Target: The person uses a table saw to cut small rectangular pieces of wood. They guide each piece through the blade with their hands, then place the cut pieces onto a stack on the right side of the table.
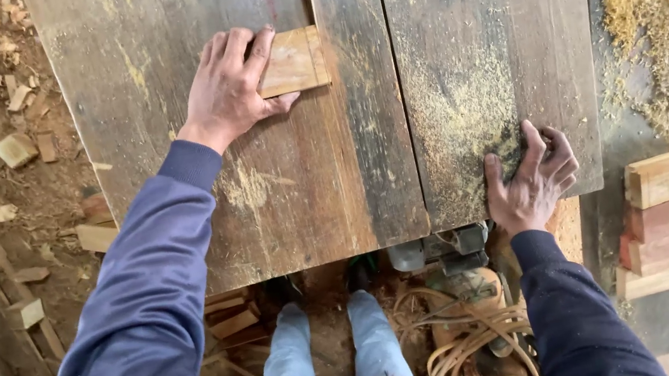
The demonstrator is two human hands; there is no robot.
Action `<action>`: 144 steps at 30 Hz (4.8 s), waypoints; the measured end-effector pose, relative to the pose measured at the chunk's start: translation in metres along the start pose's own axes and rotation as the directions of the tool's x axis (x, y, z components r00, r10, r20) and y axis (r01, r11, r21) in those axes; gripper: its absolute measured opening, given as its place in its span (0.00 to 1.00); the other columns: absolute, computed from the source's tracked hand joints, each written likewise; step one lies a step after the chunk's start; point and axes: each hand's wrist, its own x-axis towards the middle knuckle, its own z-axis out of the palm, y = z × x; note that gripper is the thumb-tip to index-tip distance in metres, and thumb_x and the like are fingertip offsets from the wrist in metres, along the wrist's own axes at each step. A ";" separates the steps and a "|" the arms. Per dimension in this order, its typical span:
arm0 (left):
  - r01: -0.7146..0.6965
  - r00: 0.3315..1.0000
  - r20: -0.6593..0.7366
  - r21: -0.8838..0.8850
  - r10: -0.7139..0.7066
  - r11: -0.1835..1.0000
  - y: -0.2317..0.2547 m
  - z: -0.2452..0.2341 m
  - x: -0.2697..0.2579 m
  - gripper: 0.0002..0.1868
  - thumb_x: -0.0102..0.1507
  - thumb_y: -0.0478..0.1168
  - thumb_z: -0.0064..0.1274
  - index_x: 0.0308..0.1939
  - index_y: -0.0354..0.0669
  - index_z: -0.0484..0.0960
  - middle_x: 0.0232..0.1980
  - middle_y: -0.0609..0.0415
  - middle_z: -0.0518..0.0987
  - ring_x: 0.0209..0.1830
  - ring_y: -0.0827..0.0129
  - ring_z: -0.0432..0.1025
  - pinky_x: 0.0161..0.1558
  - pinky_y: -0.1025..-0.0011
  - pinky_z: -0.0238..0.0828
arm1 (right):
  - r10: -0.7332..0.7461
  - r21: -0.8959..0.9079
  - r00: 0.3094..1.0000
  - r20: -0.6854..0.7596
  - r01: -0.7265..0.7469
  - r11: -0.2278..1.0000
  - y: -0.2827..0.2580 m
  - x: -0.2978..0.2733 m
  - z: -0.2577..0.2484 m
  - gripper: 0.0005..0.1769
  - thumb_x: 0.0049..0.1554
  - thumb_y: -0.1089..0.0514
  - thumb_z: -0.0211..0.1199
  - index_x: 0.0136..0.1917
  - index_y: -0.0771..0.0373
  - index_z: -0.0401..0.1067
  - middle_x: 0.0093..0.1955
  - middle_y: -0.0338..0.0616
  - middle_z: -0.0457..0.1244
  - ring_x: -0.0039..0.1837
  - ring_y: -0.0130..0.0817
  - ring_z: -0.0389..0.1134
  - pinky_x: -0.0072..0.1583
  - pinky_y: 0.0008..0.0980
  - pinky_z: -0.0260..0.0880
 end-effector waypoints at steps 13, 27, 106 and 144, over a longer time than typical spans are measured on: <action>0.012 1.000 0.018 0.018 -0.012 1.000 -0.005 0.004 0.002 0.39 0.56 0.62 0.51 0.57 0.33 0.64 0.44 0.45 0.64 0.40 0.55 0.62 0.45 0.57 0.66 | 0.020 0.007 0.999 0.026 -0.020 1.000 0.001 -0.001 0.001 0.35 0.53 0.28 0.35 0.65 0.49 0.51 0.62 0.49 0.44 0.60 0.47 0.44 0.54 0.52 0.49; 0.020 1.000 -0.015 0.046 -0.019 0.999 -0.008 0.005 0.005 0.40 0.58 0.66 0.45 0.56 0.32 0.66 0.42 0.46 0.64 0.38 0.58 0.61 0.42 0.60 0.67 | 0.006 -0.007 1.000 0.025 -0.005 1.000 0.000 -0.003 -0.002 0.32 0.53 0.32 0.39 0.65 0.49 0.51 0.61 0.48 0.43 0.58 0.46 0.45 0.54 0.52 0.51; -0.005 0.956 0.292 -0.051 0.019 0.999 0.046 -0.048 -0.081 0.43 0.55 0.63 0.54 0.62 0.38 0.60 0.51 0.45 0.63 0.50 0.56 0.60 0.56 0.56 0.59 | -0.108 -0.008 0.993 -0.047 0.108 0.994 -0.009 -0.001 -0.013 0.24 0.59 0.42 0.48 0.61 0.58 0.56 0.59 0.55 0.47 0.58 0.48 0.47 0.53 0.55 0.53; 0.068 0.998 -0.020 0.075 -0.067 0.995 0.019 0.004 -0.008 0.40 0.60 0.71 0.35 0.58 0.41 0.67 0.44 0.46 0.64 0.39 0.56 0.62 0.42 0.57 0.64 | -0.045 0.026 0.998 -0.035 0.046 0.999 -0.005 0.000 -0.010 0.32 0.57 0.31 0.37 0.63 0.53 0.56 0.60 0.54 0.46 0.58 0.48 0.46 0.52 0.52 0.51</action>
